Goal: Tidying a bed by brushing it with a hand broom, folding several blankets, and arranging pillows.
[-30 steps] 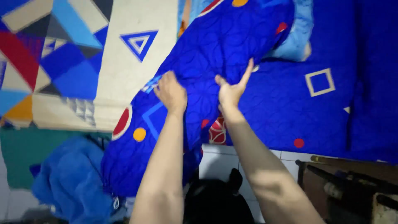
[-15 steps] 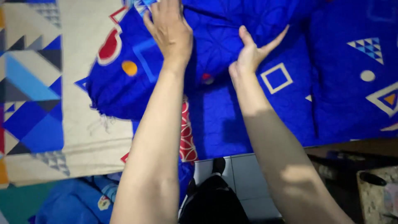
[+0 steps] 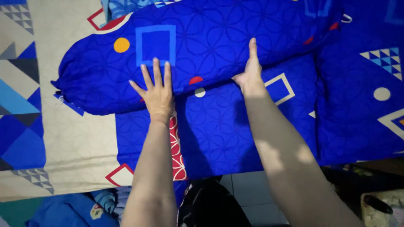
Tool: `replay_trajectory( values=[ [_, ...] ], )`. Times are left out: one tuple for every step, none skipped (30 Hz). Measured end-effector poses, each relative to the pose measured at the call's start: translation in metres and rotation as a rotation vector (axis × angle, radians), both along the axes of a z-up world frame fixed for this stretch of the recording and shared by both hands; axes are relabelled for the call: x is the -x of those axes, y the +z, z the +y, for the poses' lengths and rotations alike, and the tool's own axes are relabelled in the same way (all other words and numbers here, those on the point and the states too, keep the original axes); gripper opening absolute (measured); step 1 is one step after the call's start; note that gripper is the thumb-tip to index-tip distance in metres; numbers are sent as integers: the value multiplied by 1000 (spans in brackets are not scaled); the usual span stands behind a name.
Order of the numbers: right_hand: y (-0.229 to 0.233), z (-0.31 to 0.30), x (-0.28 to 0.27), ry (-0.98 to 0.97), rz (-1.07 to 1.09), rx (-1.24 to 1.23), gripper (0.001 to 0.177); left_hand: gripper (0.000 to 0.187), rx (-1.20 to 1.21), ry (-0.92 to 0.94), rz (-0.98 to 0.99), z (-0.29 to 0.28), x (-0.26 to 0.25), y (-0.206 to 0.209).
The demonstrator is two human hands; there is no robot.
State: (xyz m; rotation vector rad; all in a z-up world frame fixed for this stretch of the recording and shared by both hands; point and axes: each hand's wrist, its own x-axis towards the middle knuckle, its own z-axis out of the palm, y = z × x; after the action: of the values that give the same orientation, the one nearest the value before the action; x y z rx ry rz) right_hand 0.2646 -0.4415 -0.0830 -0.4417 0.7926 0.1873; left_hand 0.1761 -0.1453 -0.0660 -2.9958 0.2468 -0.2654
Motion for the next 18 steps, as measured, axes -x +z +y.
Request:
replay_trajectory(
  values=[
    [-7,-2,-5,26,-8,-34,88,70,-5,20,24,5,-8,6],
    [-13,-4,-12,53,-20,-66,85,70,-9,41,44,10,-18,13],
    [-18,-4,-20,61,-24,-73,85,70,-15,50,39,7,-24,21],
    [-22,-8,-30,33,-64,-46,78,71,17,-6,32,1,-32,28],
    [-25,-11,-39,5,-103,-19,71,72,49,-62,24,-5,-40,35],
    [-18,-8,-44,12,-108,-21,71,72,48,-55,18,-20,-45,38],
    [-10,-5,-50,-24,-121,0,70,69,64,-92,10,-35,-50,41],
    [-2,-4,-57,-64,-135,26,69,67,85,-133,0,-52,-59,44],
    [6,0,-54,-60,-143,30,69,67,89,-130,-8,-58,-66,38],
    [15,-1,-48,-58,-29,344,79,66,76,-83,0,-67,-72,31],
    [22,-1,-43,-57,91,656,91,65,64,-36,9,-76,-79,23],
    [35,-4,-27,-61,85,666,91,65,74,-38,3,-73,-87,24],
    [47,-7,-13,-33,-166,1064,105,64,92,-53,10,-71,-96,25],
    [57,-5,-1,3,-436,1442,121,63,99,-64,14,-63,-107,26],
    [78,-1,-8,-1,-445,1442,121,63,100,-62,6,-59,-120,34],
    [97,3,-6,318,-531,1788,124,62,105,-78,16,-55,-124,42],
    [116,7,-4,669,-612,2110,129,61,109,-94,27,-51,-127,49],
    [105,3,-13,658,-606,2107,129,61,103,-103,25,-50,-130,52]
  ],
)
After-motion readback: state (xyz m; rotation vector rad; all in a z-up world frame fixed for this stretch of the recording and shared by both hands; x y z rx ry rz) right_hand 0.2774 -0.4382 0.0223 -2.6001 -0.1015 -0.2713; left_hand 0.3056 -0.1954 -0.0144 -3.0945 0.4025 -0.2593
